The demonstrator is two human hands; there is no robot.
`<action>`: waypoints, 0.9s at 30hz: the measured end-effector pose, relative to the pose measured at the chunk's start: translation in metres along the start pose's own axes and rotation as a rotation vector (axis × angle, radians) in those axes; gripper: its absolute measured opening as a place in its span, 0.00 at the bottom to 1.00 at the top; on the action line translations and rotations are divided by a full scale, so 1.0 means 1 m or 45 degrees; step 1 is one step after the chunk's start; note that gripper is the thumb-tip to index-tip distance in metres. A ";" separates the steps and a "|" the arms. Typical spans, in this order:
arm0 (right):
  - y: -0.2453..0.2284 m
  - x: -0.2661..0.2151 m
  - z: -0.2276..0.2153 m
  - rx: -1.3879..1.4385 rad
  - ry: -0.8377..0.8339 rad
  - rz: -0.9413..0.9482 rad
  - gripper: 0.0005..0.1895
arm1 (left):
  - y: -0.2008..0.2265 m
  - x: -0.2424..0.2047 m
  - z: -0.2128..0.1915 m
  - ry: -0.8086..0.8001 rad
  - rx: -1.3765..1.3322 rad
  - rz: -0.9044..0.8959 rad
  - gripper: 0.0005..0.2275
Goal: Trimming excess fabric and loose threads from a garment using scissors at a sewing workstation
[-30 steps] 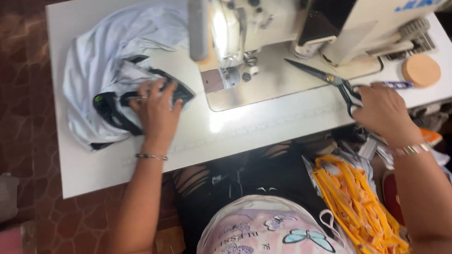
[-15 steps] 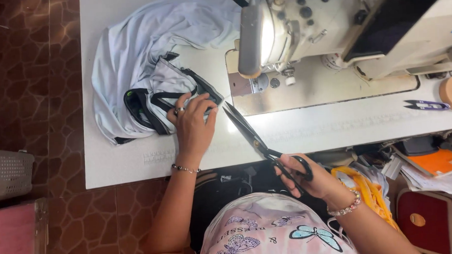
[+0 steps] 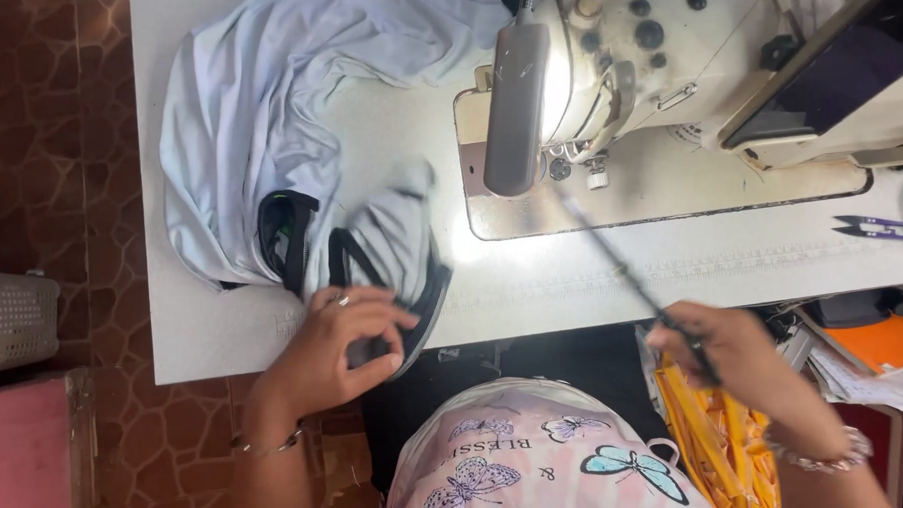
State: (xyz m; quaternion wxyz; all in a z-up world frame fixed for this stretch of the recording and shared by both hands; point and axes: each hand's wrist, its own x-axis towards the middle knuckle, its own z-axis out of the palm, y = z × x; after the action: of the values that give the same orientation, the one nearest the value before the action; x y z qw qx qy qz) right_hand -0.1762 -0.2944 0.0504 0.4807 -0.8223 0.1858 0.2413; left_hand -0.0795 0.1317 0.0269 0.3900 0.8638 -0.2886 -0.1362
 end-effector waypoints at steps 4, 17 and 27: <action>-0.013 0.011 -0.024 -0.719 0.415 0.133 0.23 | 0.005 -0.009 0.008 0.389 0.004 -0.090 0.01; -0.089 0.070 0.073 -0.314 0.199 -1.039 0.17 | 0.027 0.042 0.031 0.850 0.235 -0.035 0.04; -0.126 0.046 0.132 0.060 -0.204 -1.074 0.03 | 0.060 0.007 -0.032 1.053 -0.114 -0.092 0.07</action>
State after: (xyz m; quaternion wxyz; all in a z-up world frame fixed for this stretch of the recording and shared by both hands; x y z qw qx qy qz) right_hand -0.0997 -0.1227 0.0568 0.5689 -0.7937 -0.1990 0.0825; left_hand -0.0826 0.1149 0.0930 0.5050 0.8375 -0.0711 0.1963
